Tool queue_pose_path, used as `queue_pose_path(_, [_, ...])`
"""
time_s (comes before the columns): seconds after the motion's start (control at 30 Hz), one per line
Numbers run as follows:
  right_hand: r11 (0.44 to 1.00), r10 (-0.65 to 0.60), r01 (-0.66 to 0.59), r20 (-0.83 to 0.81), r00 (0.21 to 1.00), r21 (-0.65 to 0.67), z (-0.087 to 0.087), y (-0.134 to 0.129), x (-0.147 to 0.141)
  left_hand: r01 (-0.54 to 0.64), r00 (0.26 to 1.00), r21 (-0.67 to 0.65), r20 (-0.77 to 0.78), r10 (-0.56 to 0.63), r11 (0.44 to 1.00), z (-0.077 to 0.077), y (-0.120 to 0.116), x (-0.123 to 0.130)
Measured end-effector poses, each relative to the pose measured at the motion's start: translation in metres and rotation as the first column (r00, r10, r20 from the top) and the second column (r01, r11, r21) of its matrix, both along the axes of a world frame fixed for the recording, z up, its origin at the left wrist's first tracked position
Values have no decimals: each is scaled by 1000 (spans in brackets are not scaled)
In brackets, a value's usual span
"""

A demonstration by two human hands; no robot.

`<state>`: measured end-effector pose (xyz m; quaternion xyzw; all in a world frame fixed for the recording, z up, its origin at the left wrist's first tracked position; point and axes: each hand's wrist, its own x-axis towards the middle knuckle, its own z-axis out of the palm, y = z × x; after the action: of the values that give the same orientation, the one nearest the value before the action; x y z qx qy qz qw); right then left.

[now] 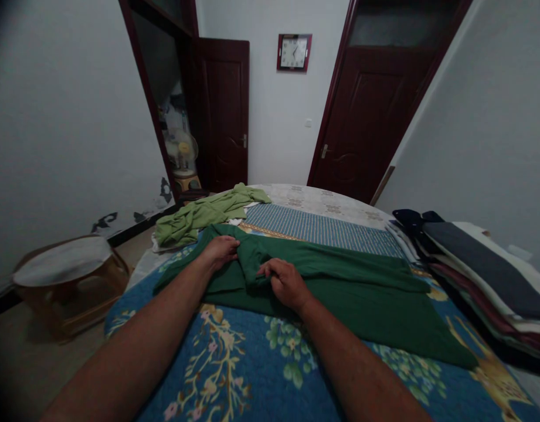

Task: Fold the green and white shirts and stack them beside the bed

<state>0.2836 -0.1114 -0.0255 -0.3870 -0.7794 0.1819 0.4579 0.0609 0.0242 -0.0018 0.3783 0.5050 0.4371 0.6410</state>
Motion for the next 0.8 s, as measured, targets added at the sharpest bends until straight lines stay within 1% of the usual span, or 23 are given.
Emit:
queue_pose_path(0.13, [999,-9,9,15,1000,-36,-3,3,11,7,999,-38,44,-5,999,5,4,-7])
queue_pose_path(0.27, [998,2,2,63,998,-65,1,1,15,30,996,-74,81,-24,997,11,5,-14])
queue_pose_path(0.37, [999,16,-9,184,983,-38,7,-1,11,29,996,-82,81,-23,996,10,5,-10])
queue_pose_path(0.43, [999,35,-36,260,965,0,10,-2,8,6,997,-65,71,-2,998,7,6,-5])
queue_pose_path(0.5, [997,56,-67,290,955,31,10,-3,6,-32,998,-38,60,34,999,3,7,-1])
queue_pose_path(0.57, [996,53,-70,273,961,52,8,-2,6,-69,997,-14,45,70,998,2,8,1])
queue_pose_path(0.63, [998,17,-30,221,975,58,4,-1,9,-90,996,3,25,90,996,2,8,-2])
queue_pose_path(0.8, [996,-92,91,46,995,15,2,3,19,-79,997,52,-15,79,996,12,6,-20])
